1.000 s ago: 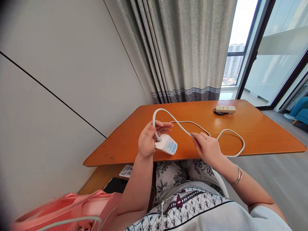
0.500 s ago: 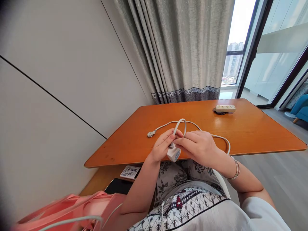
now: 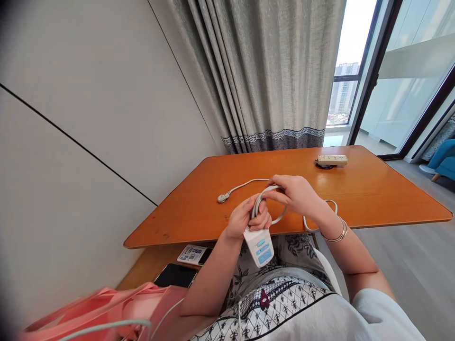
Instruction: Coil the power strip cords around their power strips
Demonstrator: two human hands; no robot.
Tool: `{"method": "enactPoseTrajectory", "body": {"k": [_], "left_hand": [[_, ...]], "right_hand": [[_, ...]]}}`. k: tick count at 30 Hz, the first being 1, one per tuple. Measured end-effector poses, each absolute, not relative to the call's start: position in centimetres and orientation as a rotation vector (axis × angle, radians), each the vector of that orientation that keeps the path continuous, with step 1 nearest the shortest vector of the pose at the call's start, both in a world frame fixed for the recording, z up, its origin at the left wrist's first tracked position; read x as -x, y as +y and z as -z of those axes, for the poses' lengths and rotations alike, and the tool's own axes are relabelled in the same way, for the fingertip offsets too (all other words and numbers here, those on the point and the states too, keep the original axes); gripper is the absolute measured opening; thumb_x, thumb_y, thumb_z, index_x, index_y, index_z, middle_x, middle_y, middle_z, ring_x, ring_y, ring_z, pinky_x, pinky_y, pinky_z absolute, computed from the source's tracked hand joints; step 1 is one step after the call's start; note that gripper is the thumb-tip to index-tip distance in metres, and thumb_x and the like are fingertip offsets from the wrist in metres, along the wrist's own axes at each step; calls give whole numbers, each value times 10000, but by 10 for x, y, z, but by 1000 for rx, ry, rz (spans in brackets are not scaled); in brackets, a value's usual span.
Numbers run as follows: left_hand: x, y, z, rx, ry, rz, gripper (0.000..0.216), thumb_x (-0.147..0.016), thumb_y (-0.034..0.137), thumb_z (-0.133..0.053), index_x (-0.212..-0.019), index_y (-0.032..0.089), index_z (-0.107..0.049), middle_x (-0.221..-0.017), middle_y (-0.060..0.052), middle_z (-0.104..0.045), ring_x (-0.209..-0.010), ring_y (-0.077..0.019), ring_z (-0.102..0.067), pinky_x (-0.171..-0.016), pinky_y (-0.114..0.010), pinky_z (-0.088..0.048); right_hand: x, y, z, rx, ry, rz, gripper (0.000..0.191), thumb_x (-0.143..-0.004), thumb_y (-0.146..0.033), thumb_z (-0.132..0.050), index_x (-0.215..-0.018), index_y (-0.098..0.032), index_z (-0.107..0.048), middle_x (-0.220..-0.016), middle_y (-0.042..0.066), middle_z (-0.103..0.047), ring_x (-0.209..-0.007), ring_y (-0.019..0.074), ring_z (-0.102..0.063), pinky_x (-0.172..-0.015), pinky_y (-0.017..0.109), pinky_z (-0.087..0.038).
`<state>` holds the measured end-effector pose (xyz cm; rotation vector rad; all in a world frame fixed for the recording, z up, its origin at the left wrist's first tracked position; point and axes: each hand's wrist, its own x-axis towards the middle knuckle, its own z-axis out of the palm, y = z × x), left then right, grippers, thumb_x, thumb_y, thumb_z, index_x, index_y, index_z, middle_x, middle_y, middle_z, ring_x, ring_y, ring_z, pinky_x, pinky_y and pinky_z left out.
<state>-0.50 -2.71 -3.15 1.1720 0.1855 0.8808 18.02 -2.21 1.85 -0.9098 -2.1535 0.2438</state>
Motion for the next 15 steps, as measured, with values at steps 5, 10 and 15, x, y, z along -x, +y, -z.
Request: {"method": "enactPoseTrajectory", "body": {"k": [5,10,15], "left_hand": [[12,-23,29,-1227,259,-771,448,-864,609,-612,-816,167,-561,-485,59,-454,-415,-96,-434,-625,-321,-530],[10,-27,23,-1249,347,-717,525,-858,691,-565,-818,168,-544,-503,74,-405,-414,-76,-363,-589,-304,-532],[7,-34,23,-1129,260,-696,479,-863,600,-631,-736,199,-402,-531,95,-366,-348,-22,-205,-383,-176,-330]], "right_hand": [[-179,-29,-18,885,-2107,-431,437,-949,-546,-558,-742,-167,-625,-577,-37,-537,-534,79,-401,-531,221,-309],[-176,-28,-19,928,-2108,-534,459,-932,-543,-578,-669,-167,-586,-566,-49,-479,-544,75,-356,-533,222,-296],[-179,-26,-15,882,-2043,-763,428,-907,-550,-602,-707,-174,-569,-596,-51,-469,-540,74,-387,-509,211,-318]]}}
